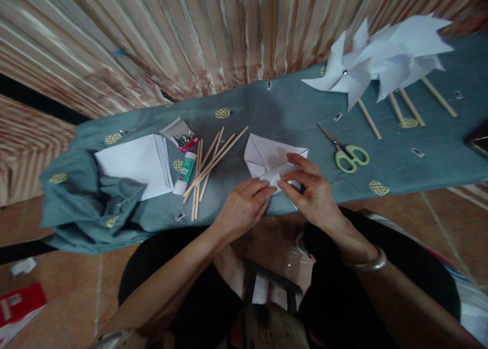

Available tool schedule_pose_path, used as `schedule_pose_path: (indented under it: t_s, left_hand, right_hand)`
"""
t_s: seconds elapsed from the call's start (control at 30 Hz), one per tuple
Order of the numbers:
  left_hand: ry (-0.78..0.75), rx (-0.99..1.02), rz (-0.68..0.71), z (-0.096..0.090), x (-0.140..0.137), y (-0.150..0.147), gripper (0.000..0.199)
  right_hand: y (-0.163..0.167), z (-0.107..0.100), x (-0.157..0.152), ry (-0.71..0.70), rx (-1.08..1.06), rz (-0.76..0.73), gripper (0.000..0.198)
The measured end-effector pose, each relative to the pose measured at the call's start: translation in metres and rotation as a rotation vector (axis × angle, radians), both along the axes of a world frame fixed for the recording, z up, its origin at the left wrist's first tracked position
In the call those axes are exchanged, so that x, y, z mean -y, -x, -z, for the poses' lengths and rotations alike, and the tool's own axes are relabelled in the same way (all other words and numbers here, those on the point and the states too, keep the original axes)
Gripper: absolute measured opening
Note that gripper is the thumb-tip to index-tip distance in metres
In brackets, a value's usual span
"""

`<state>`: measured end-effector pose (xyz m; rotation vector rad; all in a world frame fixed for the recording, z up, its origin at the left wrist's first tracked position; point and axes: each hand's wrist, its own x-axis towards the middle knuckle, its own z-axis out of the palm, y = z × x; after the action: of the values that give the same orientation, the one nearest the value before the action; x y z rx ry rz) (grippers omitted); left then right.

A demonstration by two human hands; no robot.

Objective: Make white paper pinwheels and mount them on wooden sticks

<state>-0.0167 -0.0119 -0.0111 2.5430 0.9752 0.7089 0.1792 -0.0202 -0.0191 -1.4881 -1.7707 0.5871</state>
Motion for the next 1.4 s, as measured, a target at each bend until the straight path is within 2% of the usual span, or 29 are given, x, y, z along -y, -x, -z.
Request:
schedule_pose_path:
  t_s: [0.23, 0.53, 0.87, 1.13, 1.4]
  left_hand:
    - [0.154, 0.100, -0.050, 0.0040, -0.0014, -0.0024, 0.025]
    - [0.125, 0.107, -0.068, 0.0048, -0.0019, -0.0025, 0.024]
    - [0.165, 0.069, -0.102, 0.0054, -0.0027, -0.0029, 0.025]
    - [0.154, 0.074, -0.108, 0.0039, -0.0037, -0.0037, 0.023]
    - [0.211, 0.076, -0.107, -0.0011, -0.0067, -0.0043, 0.023]
  right_hand:
    - [0.0020, 0.0038, -0.0009, -0.021, 0.042, 0.046, 0.009]
    - [0.0032, 0.0006, 0.0001, -0.058, 0.083, 0.032, 0.008]
    - [0.0043, 0.0001, 0.0019, -0.074, 0.100, 0.011, 0.015]
    - [0.0071, -0.0009, 0.0022, -0.089, 0.176, -0.048, 0.033]
    - [0.0097, -0.0008, 0.0021, -0.067, 0.257, -0.105, 0.048]
